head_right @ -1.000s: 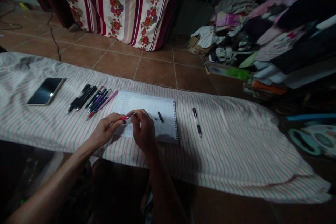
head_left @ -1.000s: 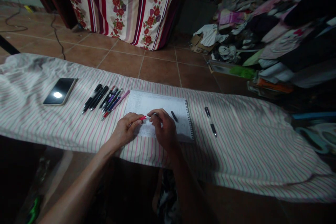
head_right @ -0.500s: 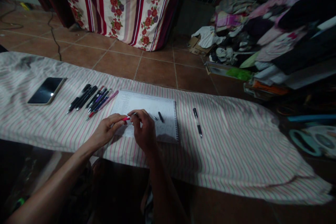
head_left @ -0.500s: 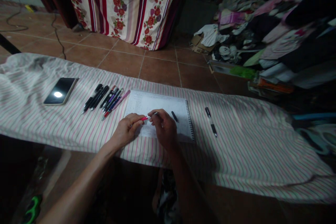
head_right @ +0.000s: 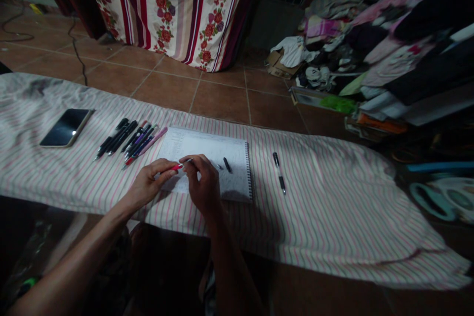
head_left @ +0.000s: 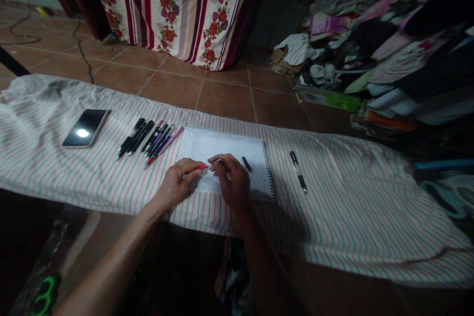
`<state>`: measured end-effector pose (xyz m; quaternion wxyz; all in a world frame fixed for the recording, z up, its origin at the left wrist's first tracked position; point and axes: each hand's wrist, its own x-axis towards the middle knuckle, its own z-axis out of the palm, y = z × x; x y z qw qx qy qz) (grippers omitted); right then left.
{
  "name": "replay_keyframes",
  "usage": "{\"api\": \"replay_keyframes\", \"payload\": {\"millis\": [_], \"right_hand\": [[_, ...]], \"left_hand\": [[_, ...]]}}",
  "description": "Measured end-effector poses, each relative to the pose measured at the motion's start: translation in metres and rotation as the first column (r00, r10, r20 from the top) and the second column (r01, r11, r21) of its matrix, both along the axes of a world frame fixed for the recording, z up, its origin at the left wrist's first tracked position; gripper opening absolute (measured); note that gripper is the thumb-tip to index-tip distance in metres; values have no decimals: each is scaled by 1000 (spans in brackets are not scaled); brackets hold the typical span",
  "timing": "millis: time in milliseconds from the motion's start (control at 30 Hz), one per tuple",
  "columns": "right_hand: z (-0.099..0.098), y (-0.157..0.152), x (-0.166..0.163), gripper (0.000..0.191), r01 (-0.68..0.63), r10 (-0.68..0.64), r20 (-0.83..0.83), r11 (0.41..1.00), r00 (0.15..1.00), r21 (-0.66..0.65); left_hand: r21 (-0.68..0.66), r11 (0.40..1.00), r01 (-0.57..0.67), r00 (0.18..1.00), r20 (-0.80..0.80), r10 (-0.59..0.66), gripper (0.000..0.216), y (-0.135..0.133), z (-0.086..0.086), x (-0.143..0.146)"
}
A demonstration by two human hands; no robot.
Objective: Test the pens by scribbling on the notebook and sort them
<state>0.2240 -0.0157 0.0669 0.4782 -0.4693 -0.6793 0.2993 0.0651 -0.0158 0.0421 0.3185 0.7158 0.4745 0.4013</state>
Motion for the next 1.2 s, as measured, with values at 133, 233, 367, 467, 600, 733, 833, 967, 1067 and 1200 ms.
{"api": "replay_keyframes", "payload": {"millis": [133, 233, 367, 467, 600, 733, 833, 967, 1067, 1200], "right_hand": [[1, 0, 0, 17, -11, 11, 5, 1000, 1000, 9], [2, -1, 0, 17, -14, 14, 7, 1000, 1000, 11], [1, -2, 0, 16, -23, 23, 18, 999, 1000, 25], [1, -1, 1, 15, -24, 23, 23, 999, 999, 40], [1, -1, 1, 14, -23, 23, 11, 999, 1000, 46], [2, -1, 0, 14, -31, 31, 6, 998, 1000, 58], [1, 0, 0, 14, -42, 42, -11, 998, 999, 55], [0, 0, 1, 14, -33, 34, -51, 999, 998, 6], [0, 0, 1, 13, -36, 35, -49, 999, 998, -2], [-1, 1, -1, 14, -23, 19, -94, 999, 995, -36]], "left_hand": [[15, 1000, -9, 1000, 6, 9, 19, 0, -1, -1], [15, 1000, -18, 1000, 19, 18, 19, 0, -2, -2], [10, 1000, -25, 999, 36, 24, 20, 0, -3, -2], [7, 1000, -25, 999, 40, 25, 21, 0, -3, -2], [17, 1000, -24, 999, 34, 24, 20, 0, -1, -1], [14, 999, -36, 999, 38, 35, 19, -1, 0, -1], [3, 999, -35, 998, 53, 34, 19, -1, 0, -1], [-25, 999, -37, 995, 88, 40, 18, -1, 0, -1], [-38, 999, -39, 993, 107, 43, 18, -1, 0, 0], [-52, 998, -39, 991, 125, 45, 18, -1, 0, 1]]}}
